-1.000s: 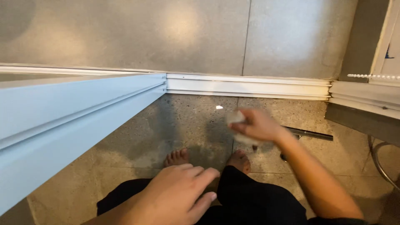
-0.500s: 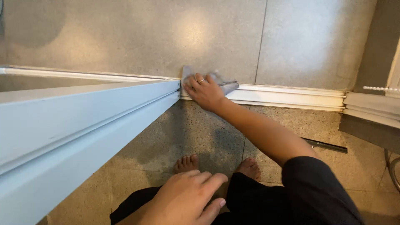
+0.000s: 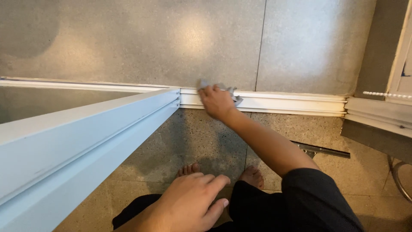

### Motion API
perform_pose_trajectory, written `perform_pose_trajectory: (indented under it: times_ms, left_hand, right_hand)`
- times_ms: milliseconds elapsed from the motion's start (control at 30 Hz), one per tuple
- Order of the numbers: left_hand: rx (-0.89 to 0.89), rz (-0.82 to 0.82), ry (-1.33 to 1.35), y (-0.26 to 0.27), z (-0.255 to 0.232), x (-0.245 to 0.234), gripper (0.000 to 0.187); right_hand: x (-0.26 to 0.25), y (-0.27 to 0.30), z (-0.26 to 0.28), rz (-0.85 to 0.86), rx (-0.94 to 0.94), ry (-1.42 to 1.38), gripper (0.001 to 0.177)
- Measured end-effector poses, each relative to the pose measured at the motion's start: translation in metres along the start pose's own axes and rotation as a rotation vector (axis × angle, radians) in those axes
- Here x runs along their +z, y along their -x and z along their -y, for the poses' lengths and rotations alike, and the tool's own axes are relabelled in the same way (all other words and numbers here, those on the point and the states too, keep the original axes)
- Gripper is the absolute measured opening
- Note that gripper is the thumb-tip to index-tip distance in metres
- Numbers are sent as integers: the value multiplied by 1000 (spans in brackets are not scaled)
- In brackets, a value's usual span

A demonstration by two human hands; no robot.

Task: The person cleans the glass door and floor tracks of a shower or bathroom area using a squeegee and cloth.

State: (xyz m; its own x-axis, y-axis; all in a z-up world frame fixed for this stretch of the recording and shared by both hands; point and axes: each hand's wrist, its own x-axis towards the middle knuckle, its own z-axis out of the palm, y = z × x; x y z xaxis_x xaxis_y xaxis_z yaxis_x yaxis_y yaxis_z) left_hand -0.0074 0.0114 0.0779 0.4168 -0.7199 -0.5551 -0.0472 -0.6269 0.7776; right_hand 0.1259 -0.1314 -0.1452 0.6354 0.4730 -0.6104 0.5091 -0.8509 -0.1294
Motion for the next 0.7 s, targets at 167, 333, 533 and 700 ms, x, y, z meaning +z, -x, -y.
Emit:
perform_pose_trajectory:
  times_ms: [167, 333, 533, 700]
  left_hand:
    - [4, 91, 31, 0, 2, 0, 40]
    - [95, 58, 7, 4, 12, 15, 43]
    - [152, 70, 5, 8, 0, 11, 41]
    - [208, 23, -56, 6, 0, 12, 39]
  right_hand:
    - [9, 47, -45, 170, 233, -63, 75]
    - [101, 148, -180, 505, 430, 300, 33]
    - [80, 242, -220, 600, 674, -254, 41]
    - [47, 176, -159, 714, 517, -16, 41]
